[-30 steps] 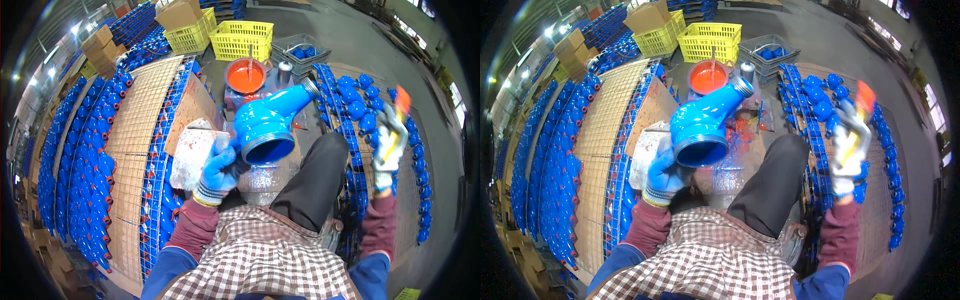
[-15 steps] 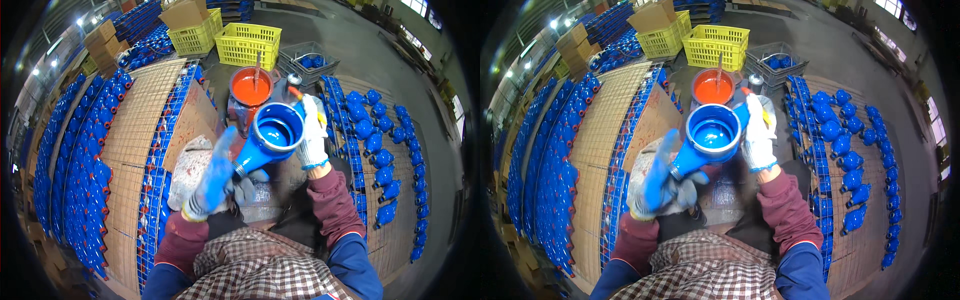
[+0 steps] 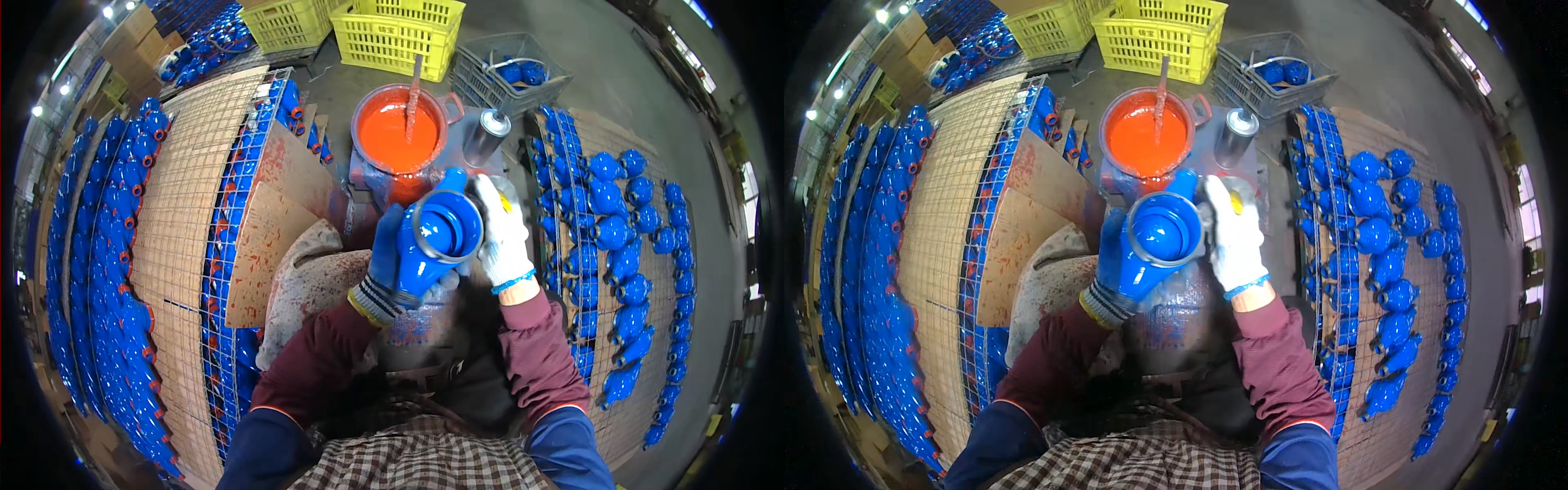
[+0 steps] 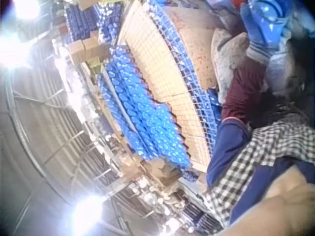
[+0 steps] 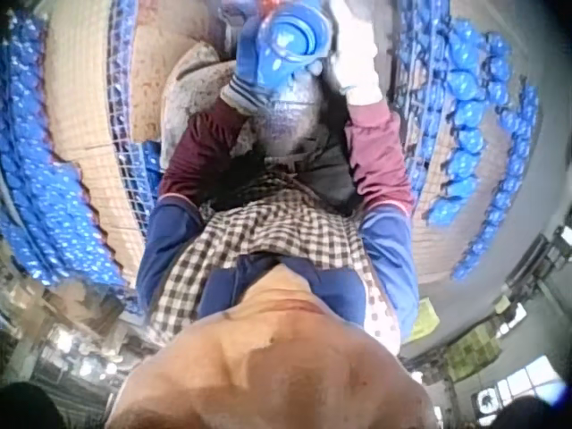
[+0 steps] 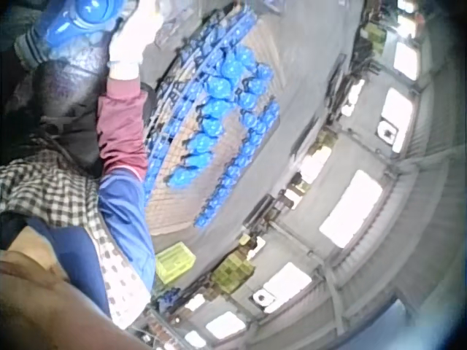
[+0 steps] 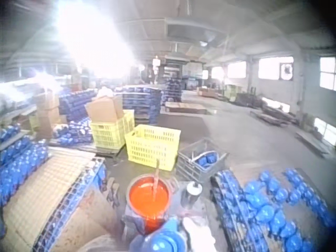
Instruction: Painting small blue metal or plastic parts with orange paint using a brush.
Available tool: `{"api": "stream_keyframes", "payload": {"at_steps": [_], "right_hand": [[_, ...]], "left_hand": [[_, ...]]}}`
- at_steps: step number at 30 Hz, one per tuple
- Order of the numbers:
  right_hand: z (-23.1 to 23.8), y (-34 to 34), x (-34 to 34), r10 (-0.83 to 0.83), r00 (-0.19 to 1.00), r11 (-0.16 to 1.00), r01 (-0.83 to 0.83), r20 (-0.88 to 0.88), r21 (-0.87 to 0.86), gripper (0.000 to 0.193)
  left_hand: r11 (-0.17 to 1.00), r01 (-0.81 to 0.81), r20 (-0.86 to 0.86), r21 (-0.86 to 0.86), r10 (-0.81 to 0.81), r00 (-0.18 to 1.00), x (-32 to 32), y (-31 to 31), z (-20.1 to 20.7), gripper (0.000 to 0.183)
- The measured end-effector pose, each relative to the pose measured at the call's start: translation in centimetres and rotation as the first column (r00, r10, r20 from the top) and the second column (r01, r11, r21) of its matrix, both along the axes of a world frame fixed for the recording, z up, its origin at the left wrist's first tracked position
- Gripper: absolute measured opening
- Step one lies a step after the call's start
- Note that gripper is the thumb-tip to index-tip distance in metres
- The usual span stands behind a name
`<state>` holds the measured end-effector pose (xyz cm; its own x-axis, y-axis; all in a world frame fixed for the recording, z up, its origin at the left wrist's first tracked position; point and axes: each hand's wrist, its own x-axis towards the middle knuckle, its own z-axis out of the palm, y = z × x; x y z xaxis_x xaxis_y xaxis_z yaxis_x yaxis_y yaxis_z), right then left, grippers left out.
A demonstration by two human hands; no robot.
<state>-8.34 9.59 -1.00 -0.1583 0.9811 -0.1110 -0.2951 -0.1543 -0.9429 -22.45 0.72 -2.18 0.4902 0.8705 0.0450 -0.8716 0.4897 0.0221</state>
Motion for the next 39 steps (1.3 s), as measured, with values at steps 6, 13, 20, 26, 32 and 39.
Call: {"api": "stream_keyframes", "payload": {"at_steps": [6, 13, 20, 26, 32, 39], "right_hand": [[-1.4, 0.2, 3.4, -0.148, 0.985, 0.988, 0.143, -0.089, -0.057, 0.038], [-5.5, -4.1, 5.8, -0.38, 0.925, 0.907, 0.378, 0.023, -0.185, 0.069], [-5.3, -3.6, 3.0, -0.332, 0.918, 0.943, 0.318, 0.215, 0.101, 0.032], [-5.1, 1.2, -4.3, -0.084, 0.901, 0.971, -0.022, 0.425, 0.239, 0.024], [-8.4, 5.9, -8.8, -0.052, 0.923, 0.973, -0.039, 0.38, 0.229, 0.025], [-6.3, 5.9, -10.3, -0.363, 0.388, 0.841, -0.256, 0.847, 0.477, 0.039]], "left_hand": [[0.772, -0.502, -0.466, 0.39, 0.635, 0.616, -1.2, 0.7, 0.0, 0.08], [0.651, -0.597, -0.66, 0.469, 0.707, 0.252, -2.2, -4.5, 1.6, 0.099], [0.589, -0.723, -0.457, 0.36, 0.787, 0.414, -5.3, -9.2, 2.5, 0.074], [0.573, -0.807, -0.441, 0.141, 0.767, 0.467, -6.8, -10.7, -0.8, 0.077], [0.573, -0.813, -0.356, 0.101, 0.784, 0.508, -7.7, -10.3, -0.1, 0.075], [0.589, -0.808, -0.21, 0.022, 0.793, 0.572, -9.4, -11.1, -2.4, 0.07]]}}
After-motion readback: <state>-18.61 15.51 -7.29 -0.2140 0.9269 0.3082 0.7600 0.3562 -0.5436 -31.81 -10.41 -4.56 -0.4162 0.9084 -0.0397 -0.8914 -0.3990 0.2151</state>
